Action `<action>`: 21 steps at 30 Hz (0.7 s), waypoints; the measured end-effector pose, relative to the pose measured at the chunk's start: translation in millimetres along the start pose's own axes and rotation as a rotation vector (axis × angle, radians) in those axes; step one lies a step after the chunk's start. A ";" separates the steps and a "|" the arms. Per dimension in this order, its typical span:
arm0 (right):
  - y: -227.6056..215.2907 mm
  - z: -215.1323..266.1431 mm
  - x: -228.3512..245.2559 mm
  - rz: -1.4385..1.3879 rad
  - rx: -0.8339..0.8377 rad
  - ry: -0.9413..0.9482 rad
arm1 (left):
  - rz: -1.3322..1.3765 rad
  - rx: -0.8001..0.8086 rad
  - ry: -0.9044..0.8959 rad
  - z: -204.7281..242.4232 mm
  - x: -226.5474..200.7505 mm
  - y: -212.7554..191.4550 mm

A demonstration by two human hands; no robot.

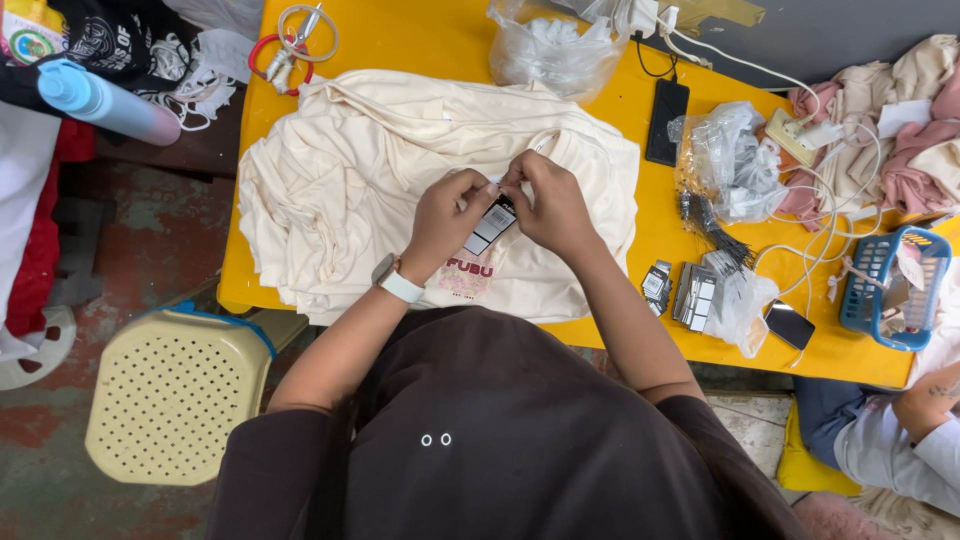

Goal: A worker in a garment factory efficiently attaches brand tags to a stack of t-shirts using a tagging gun.

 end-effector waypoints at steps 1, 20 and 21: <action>0.9 -0.1 1.2 0.066 0.035 -0.067 | 0.119 0.041 -0.063 -1.3 12.9 3.8; -64.1 171.0 -85.8 0.017 -0.578 0.159 | -0.403 0.267 -0.398 98.5 26.4 -146.9; -52.5 208.8 -129.2 -0.077 -0.578 0.351 | -0.480 0.288 -0.476 117.2 26.9 -150.2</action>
Point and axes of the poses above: each hand's wrist, its own z-axis away from the middle knuckle, its own y-axis out of the palm, x = y × z, the point moved 5 cm from there along -z, towards the middle knuckle, and after that the axes turned 14 degrees about x, right-handed, at the moved point
